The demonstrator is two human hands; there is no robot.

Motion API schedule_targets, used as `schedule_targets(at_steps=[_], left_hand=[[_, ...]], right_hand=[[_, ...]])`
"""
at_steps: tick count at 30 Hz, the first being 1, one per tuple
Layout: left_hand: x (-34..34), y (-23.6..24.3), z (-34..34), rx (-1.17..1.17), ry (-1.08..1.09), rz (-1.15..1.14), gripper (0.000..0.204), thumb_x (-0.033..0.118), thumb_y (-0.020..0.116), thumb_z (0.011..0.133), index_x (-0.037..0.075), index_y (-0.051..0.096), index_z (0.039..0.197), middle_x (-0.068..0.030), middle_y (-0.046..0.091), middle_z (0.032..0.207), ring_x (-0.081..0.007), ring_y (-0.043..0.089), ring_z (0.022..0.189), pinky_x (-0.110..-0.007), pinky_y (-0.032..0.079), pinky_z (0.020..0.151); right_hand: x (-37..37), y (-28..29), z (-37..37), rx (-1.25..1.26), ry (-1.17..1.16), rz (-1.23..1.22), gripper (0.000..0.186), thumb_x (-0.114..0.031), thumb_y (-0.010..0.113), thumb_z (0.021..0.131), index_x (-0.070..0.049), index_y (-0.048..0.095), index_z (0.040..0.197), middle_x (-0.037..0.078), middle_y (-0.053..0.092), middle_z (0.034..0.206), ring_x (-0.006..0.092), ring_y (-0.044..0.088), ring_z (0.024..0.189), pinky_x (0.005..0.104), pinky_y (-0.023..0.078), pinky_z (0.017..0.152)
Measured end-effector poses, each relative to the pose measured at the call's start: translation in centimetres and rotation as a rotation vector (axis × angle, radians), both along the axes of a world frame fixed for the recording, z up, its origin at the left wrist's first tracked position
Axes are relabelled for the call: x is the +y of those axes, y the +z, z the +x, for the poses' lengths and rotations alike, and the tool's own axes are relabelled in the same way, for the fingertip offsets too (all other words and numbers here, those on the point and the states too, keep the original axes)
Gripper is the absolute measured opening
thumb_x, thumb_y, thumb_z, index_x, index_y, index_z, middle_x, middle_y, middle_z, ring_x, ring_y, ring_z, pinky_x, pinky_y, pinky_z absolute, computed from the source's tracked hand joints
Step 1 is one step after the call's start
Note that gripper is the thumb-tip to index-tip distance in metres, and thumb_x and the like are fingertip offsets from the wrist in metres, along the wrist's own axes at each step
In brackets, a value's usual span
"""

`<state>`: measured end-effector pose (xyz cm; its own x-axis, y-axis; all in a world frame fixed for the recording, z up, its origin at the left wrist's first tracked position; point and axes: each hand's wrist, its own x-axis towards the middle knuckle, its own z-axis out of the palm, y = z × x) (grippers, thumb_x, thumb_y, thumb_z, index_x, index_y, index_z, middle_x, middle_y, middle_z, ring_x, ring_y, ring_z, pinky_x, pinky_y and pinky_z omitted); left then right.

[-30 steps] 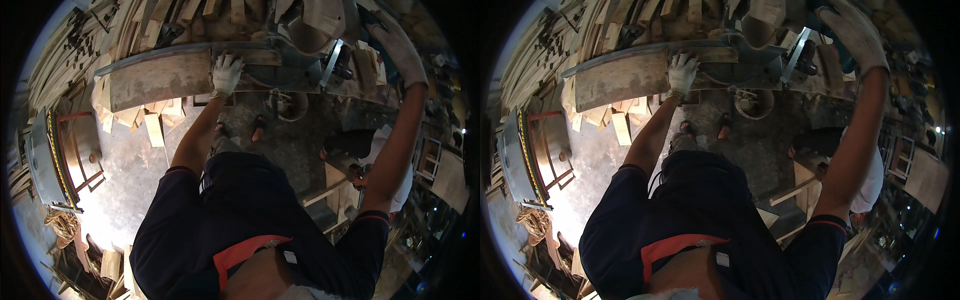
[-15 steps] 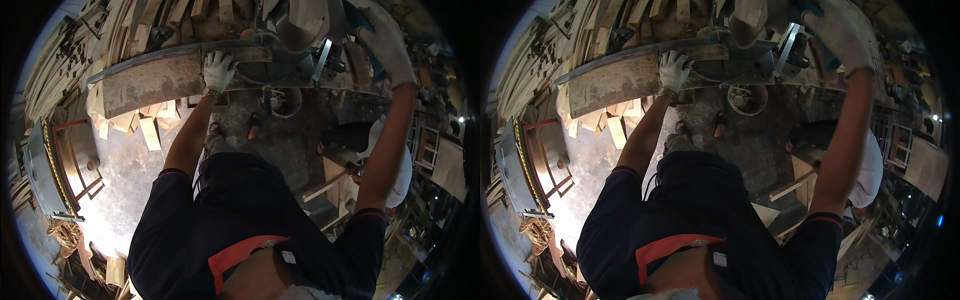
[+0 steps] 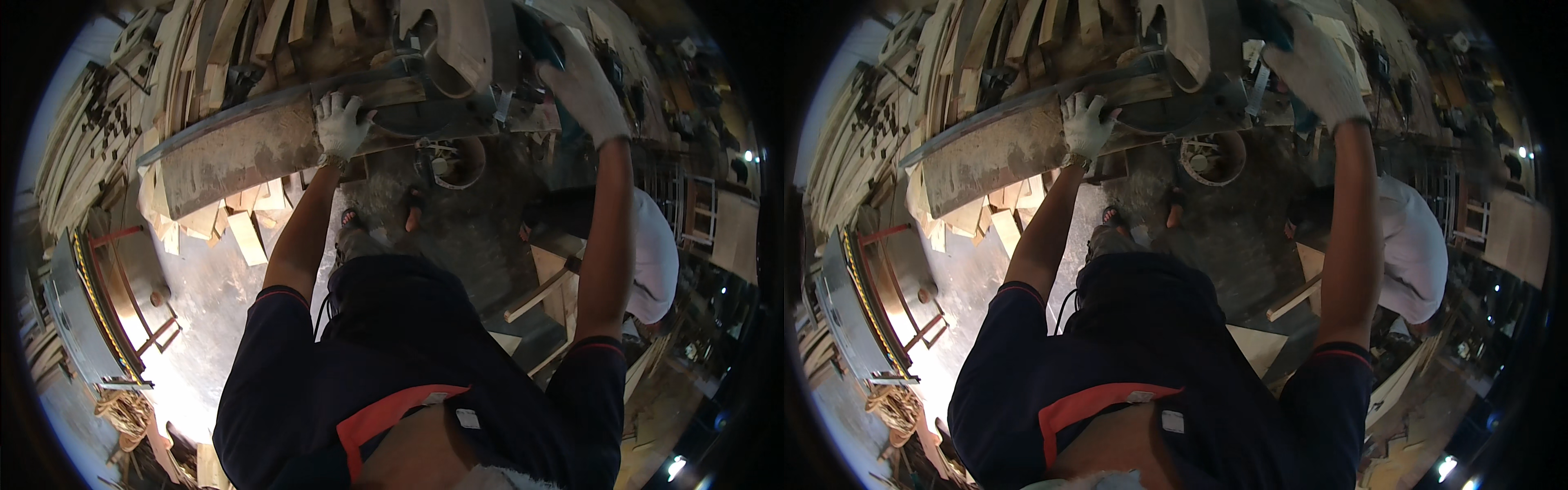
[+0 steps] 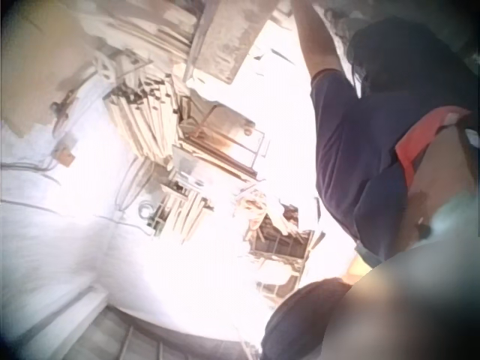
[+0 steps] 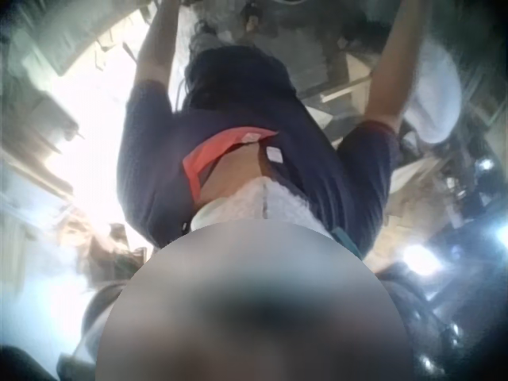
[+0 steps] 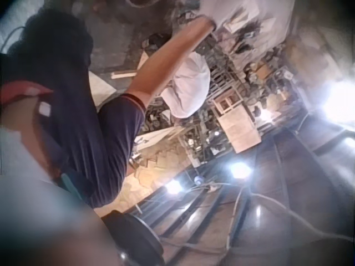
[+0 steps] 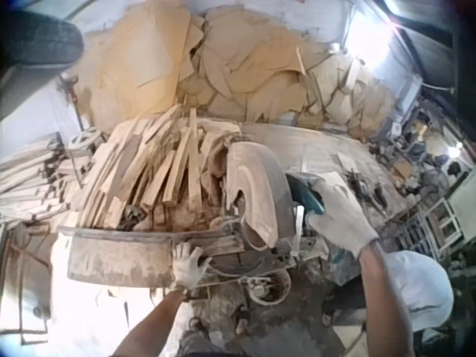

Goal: The person uses a miter saw to cut small wooden pieces, repeatedly positioning and cutting them. They also use a hammer to tap a piece of wood on a workbench. The task involves handling wood pieces and operating power tools in a workshop setting.

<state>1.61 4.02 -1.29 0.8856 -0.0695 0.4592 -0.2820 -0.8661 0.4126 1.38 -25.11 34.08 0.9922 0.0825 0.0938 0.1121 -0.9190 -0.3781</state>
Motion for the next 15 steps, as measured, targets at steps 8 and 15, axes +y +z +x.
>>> schedule_targets(at_steps=[8,15], left_hand=[[0.7,1.7,-3.2,0.205,-0.063,0.178,0.062,0.044,0.078,0.085,0.008,0.059,0.132,-0.0256,0.058,0.134,-0.0454,0.051,0.126,-0.056,0.041,0.107],[-1.8,5.5,-14.6,0.413,-0.147,-0.514,0.068,0.020,0.082,0.084,0.000,0.050,0.141,-0.0165,0.058,0.120,-0.0301,0.057,0.110,-0.042,0.049,0.093]], right_hand=[[1.5,5.3,1.6,-0.054,-0.160,0.011,0.046,-0.035,0.068,0.083,0.001,0.070,0.110,0.026,0.071,0.093,0.0385,0.071,0.089,0.0515,0.054,0.078],[0.4,-3.8,-2.0,-0.894,-0.087,0.250,0.042,-0.040,0.066,0.097,-0.007,0.064,0.124,0.014,0.070,0.081,0.0338,0.071,0.077,0.0461,0.056,0.071]])
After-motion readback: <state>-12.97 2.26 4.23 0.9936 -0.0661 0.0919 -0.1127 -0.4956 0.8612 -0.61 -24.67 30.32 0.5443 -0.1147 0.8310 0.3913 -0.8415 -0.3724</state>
